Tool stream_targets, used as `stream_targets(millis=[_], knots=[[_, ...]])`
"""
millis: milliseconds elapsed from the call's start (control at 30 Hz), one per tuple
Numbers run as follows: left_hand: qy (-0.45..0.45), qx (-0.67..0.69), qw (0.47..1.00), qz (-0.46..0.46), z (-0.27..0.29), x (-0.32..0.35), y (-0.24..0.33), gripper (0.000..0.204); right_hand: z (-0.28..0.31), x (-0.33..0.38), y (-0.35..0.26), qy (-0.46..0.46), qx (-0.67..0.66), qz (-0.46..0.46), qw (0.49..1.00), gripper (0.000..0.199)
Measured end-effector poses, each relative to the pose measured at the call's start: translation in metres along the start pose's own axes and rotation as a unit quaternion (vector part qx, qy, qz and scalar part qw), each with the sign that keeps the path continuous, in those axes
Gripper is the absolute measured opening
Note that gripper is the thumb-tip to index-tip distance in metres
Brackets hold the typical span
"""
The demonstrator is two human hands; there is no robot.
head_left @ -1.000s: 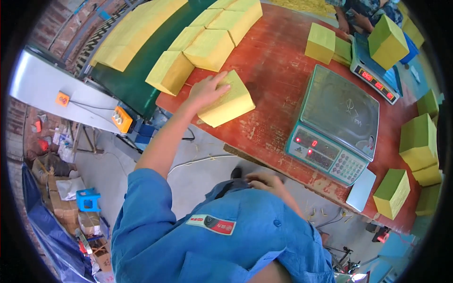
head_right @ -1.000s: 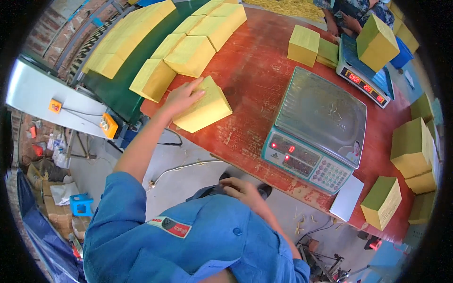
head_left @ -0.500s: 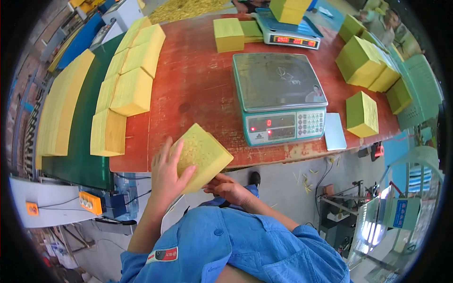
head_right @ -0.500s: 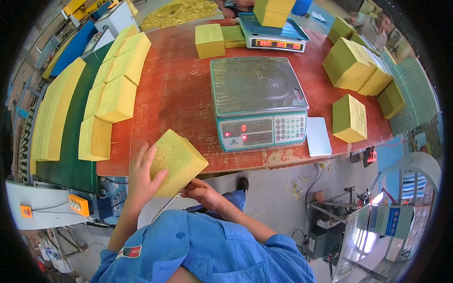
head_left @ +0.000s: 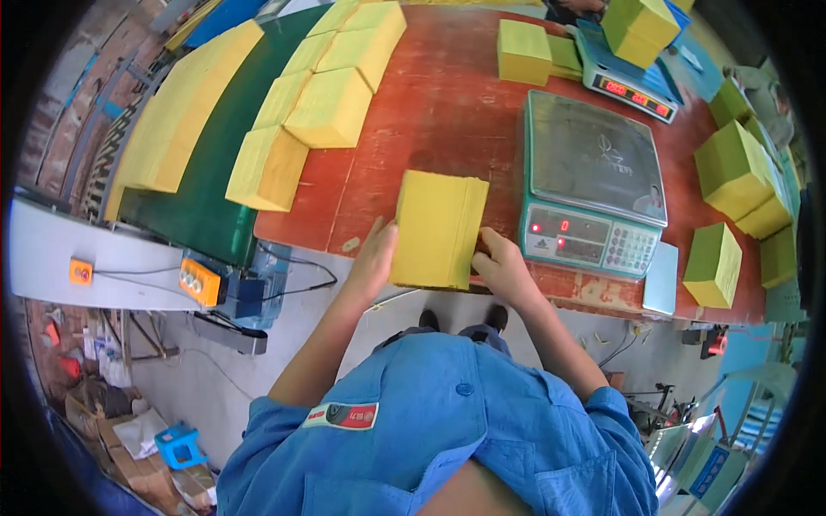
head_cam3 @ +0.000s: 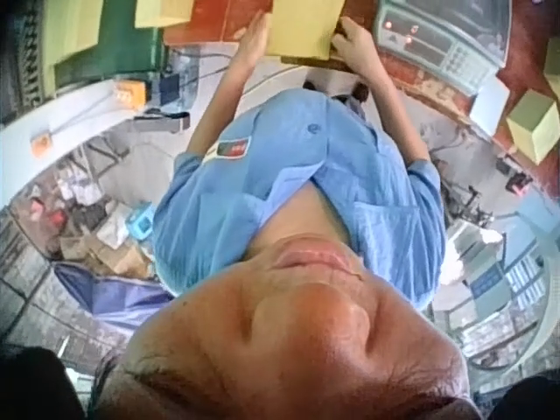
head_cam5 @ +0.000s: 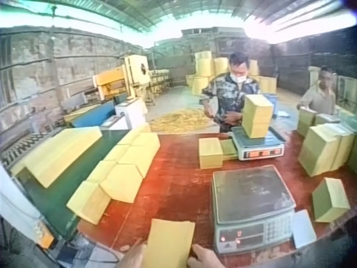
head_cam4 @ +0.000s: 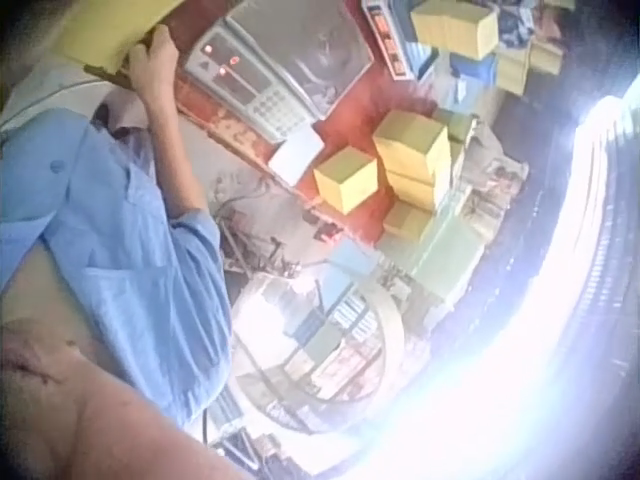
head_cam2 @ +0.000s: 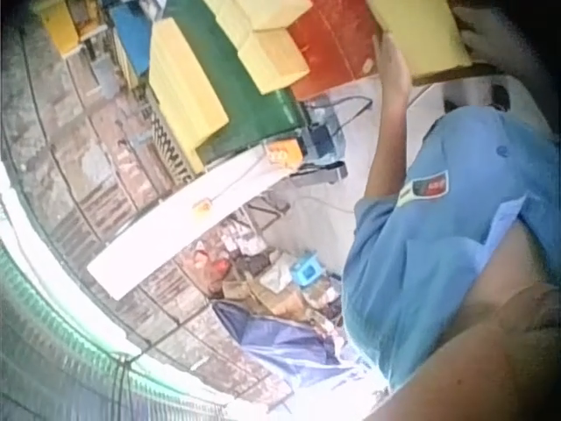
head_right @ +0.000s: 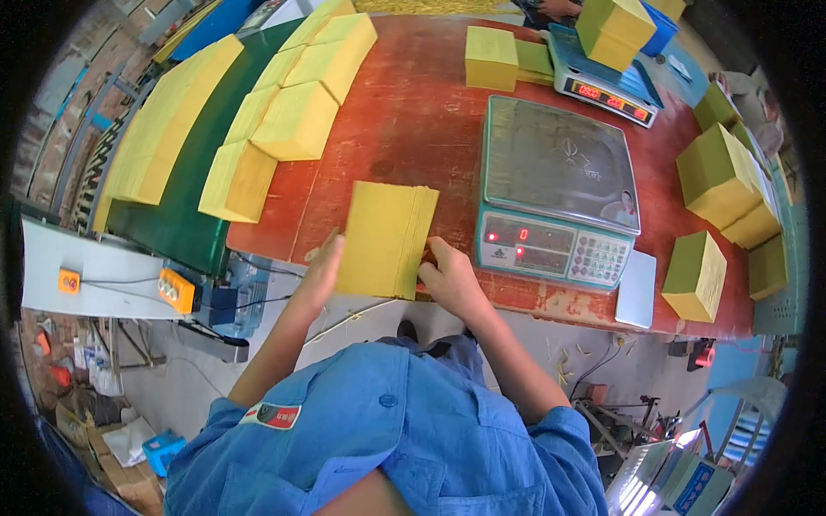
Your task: Weighing stacks of yellow paper blocks and moving them onto a conveyor belt.
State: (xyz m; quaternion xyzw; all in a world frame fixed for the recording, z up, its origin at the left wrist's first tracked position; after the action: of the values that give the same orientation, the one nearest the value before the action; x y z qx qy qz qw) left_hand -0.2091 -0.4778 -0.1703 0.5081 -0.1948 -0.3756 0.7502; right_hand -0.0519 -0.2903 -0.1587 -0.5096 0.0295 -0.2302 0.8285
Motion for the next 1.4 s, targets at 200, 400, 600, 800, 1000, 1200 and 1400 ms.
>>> stream_targets(millis=[200,400,600,800,1000,1200,1400], knots=[[0.011,0.241,0.932,0.272,0.025,0.008,0.026,0.068,-0.025,-0.006,0.036,0.083,-0.067,0.045,0.993,0.038],[-0.055,0.209,0.948,0.233,0.023,-0.002,0.017,0.063,-0.053,-0.020,0.034,0.091,-0.281,0.048,0.954,0.050],[-0.081,0.210,0.971,0.080,0.028,-0.019,0.042,0.050,-0.017,-0.030,-0.025,0.065,-0.318,0.202,0.924,0.058],[-0.009,0.199,0.980,-0.024,0.014,-0.011,-0.007,0.063,-0.042,-0.047,0.005,0.104,-0.323,0.206,0.918,0.056],[-0.001,0.157,0.988,0.002,0.010,-0.012,-0.029,0.068,-0.056,-0.057,0.013,0.107,-0.352,0.126,0.921,0.055],[-0.001,0.203,0.979,-0.026,-0.011,-0.019,-0.058,0.047,-0.069,-0.065,0.031,0.179,-0.298,0.130,0.928,0.053],[0.011,0.266,0.964,-0.009,-0.005,-0.027,0.015,0.037,0.029,-0.005,-0.054,0.275,0.021,0.196,0.941,0.046]])
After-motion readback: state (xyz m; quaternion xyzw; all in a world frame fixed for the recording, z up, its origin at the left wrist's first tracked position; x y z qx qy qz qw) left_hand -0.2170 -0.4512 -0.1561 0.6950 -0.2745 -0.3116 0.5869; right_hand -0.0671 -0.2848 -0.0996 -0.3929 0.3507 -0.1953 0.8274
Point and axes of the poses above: each hand's wrist, its own x-axis away from the middle knuckle, its own z-axis out of the back of the hand, y = z × x, the point moved 1 cm from there along -x, towards the middle knuckle, and after that the axes turned 10 degrees about x, right-handed, at the moved point
